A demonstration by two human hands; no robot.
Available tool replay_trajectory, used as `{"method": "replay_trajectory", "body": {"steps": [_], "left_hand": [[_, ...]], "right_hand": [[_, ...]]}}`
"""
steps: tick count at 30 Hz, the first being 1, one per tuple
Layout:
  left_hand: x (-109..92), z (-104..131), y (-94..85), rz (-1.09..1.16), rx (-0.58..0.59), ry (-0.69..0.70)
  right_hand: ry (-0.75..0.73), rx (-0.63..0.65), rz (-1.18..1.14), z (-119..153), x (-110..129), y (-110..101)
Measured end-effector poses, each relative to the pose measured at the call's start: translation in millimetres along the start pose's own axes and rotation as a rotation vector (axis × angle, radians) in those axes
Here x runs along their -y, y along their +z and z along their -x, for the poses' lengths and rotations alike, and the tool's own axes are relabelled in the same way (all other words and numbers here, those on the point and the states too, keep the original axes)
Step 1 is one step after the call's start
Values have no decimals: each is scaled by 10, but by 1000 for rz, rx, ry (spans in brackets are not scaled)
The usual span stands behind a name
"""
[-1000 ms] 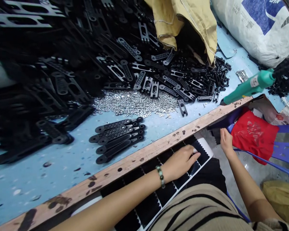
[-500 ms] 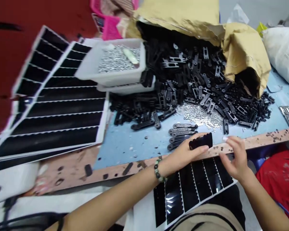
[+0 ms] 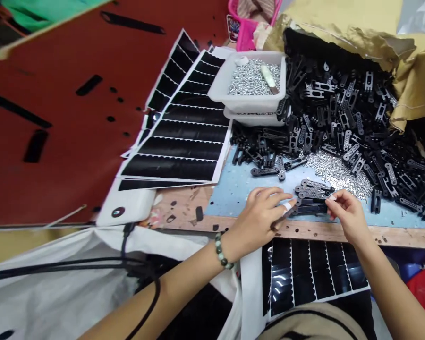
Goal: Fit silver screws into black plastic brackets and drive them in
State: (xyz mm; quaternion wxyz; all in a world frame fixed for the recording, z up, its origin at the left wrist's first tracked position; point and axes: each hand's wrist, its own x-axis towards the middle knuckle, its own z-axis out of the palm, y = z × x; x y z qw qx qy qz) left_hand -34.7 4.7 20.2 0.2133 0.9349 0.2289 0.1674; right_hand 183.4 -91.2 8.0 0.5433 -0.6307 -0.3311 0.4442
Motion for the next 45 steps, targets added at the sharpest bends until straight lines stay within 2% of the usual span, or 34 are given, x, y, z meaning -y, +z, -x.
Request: {"method": "replay_trajectory", "body": {"steps": [3, 7, 13, 19, 26, 31, 35, 40, 45], "left_hand": [[36, 28, 110, -88, 82, 67], [29, -23, 192, -112, 80, 73], [29, -41, 210, -102, 62, 48], [-8, -118, 204, -73, 69, 63], [-2, -166, 203, -26, 82, 41], [-1, -185, 217, 20, 74, 11], [1, -177, 219, 38, 78, 7], [-3, -187, 229, 26, 86, 2], [-26, -238, 225, -18, 102, 1]], "right_hand": [[75, -25, -112, -89, -73, 154], [81, -76, -58, -150, -127, 247], [58, -111, 142, -183, -185, 260], [47, -133, 187, -189, -161, 260], [45, -89, 296, -209, -155, 243], [77, -51, 249, -226, -142, 213], [82, -68, 227, -224, -137, 224], [37, -39, 401, -222, -147, 230], [-171, -38, 790, -249, -84, 198]]}}
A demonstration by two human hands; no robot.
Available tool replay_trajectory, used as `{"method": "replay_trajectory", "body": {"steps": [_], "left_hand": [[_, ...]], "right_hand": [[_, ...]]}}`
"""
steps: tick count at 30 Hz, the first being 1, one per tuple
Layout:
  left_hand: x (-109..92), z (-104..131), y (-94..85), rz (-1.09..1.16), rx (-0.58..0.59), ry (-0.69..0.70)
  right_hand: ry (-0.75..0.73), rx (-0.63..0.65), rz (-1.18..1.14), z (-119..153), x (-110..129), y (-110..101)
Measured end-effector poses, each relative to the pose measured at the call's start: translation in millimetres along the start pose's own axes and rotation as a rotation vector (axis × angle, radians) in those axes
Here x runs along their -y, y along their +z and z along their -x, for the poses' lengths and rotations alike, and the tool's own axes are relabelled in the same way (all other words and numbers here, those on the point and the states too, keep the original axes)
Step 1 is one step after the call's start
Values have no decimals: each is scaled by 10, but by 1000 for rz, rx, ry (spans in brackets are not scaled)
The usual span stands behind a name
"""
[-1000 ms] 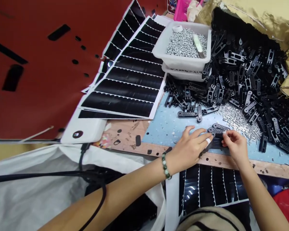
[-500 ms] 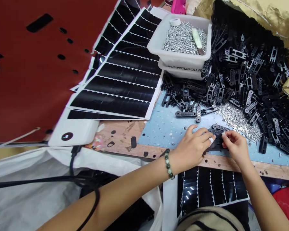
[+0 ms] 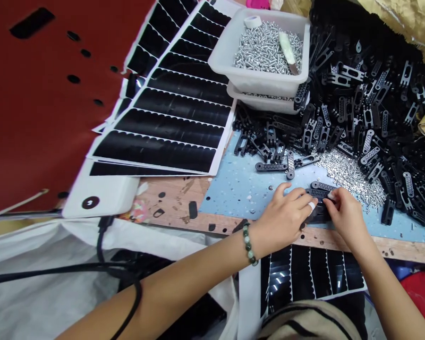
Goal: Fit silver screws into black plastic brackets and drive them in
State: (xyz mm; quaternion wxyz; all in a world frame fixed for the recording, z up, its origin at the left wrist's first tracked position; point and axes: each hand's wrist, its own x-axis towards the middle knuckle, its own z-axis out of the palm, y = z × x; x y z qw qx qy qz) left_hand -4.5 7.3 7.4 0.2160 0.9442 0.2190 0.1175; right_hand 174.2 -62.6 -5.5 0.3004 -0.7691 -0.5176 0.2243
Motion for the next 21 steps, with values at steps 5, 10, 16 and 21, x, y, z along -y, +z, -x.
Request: {"method": "replay_trajectory", "body": {"steps": [5, 10, 16, 21], "left_hand": [[-29, -8, -13, -30, -17, -5], [-37, 49, 5, -47, -27, 7], [-40, 86, -4, -40, -4, -7], [-24, 46, -2, -15, -11, -16]], "right_hand": [[-62, 11, 78, -14, -45, -104], [-135, -80, -20, 42, -167, -183], [-331, -6, 114, 74, -201, -152], [-371, 44, 215, 71, -131, -147]]}}
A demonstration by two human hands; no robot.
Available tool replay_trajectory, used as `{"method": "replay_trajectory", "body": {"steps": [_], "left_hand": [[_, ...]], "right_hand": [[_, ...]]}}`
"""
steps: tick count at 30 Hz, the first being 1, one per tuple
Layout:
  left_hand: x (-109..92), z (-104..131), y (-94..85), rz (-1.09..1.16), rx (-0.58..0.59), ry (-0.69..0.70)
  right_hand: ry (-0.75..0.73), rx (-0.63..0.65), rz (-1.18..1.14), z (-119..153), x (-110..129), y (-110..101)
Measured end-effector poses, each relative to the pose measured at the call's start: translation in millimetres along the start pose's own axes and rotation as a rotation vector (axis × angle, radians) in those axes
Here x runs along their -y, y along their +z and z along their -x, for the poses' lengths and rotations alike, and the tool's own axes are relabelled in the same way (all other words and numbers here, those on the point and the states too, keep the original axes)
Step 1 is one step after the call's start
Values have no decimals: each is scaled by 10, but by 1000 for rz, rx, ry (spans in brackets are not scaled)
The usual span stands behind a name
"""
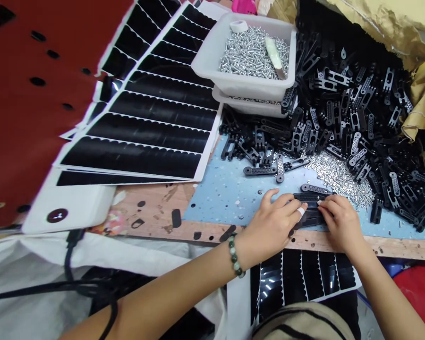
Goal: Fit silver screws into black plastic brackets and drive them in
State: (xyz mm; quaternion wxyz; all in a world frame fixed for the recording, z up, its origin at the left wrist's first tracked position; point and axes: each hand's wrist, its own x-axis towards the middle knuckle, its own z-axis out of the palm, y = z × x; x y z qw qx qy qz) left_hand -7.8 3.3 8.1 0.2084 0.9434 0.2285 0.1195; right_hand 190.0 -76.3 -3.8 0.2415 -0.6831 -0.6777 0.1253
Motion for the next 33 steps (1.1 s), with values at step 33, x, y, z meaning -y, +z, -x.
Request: {"method": "replay_trajectory", "body": {"steps": [33], "left_hand": [[114, 166, -29, -1, -44, -52]], "right_hand": [[550, -84, -700, -288, 218, 262]]}}
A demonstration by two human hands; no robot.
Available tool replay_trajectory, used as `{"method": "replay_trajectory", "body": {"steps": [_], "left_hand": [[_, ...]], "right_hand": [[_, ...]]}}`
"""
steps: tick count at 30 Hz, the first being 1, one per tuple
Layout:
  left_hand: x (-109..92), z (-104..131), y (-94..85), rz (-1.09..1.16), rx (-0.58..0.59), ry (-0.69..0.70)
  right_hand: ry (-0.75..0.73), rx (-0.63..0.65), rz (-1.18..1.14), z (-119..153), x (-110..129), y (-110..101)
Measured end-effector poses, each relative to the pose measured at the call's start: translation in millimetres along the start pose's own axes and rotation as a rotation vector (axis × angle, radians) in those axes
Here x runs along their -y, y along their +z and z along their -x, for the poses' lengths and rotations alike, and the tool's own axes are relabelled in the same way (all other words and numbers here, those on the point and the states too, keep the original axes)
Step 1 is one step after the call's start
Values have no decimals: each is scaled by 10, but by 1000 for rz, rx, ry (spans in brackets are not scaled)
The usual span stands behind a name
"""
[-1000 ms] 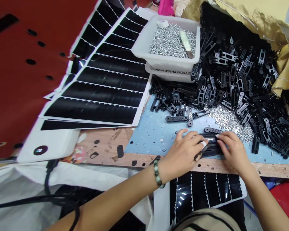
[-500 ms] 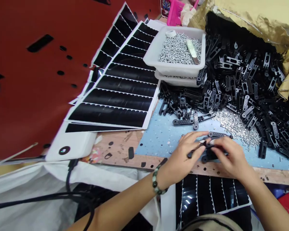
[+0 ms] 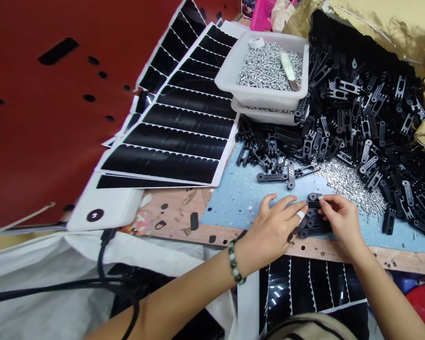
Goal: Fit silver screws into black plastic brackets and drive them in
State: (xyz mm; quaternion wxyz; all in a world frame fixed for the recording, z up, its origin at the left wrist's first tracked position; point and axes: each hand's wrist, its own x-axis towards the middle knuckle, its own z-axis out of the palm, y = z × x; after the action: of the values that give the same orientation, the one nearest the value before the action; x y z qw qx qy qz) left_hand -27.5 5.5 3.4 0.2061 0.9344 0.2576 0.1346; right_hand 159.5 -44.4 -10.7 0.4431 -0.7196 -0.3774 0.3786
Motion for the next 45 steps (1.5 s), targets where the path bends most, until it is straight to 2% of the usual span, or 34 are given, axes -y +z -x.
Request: {"method": "replay_trajectory", "body": {"steps": [5, 9, 15, 19, 21, 23, 27, 28, 30, 32, 34, 38, 45], "left_hand": [[-3, -9, -12, 21, -35, -6], [-2, -18, -23, 40, -47, -5], [-17, -70, 14, 26, -51, -13], [-13, -125, 16, 18, -35, -23], [-5, -156, -15, 46, -34, -39], [-3, -186, -59, 95, -15, -47], [-7, -215, -137, 213, 11, -39], [-3, -213, -149, 238, -10, -51], [16, -207, -157, 263, -71, -89], [38, -206, -137, 235, -98, -98], [52, -218, -88, 162, -68, -65], [38, -259, 27, 58, -22, -14], [31, -257, 51, 25, -24, 11]], "right_hand": [[21, -24, -32, 15, -26, -2], [-20, -9, 16, 26, -60, 19], [-174, -45, 305, 28, -62, 35], [-281, -85, 573, 17, 4, -35], [-370, -83, 634, 22, 67, -85], [-489, 1, 591, 43, 143, -115], [-659, 297, 446, 109, 251, -117], [-657, 308, 414, 118, 253, -125], [-583, 216, 314, 111, 216, -162], [-439, 73, 199, 68, 136, -216], [-288, -11, 117, 0, 40, -249], [-118, -28, 66, -115, -91, -212], [-103, -22, 127, -133, -124, -162]]}}
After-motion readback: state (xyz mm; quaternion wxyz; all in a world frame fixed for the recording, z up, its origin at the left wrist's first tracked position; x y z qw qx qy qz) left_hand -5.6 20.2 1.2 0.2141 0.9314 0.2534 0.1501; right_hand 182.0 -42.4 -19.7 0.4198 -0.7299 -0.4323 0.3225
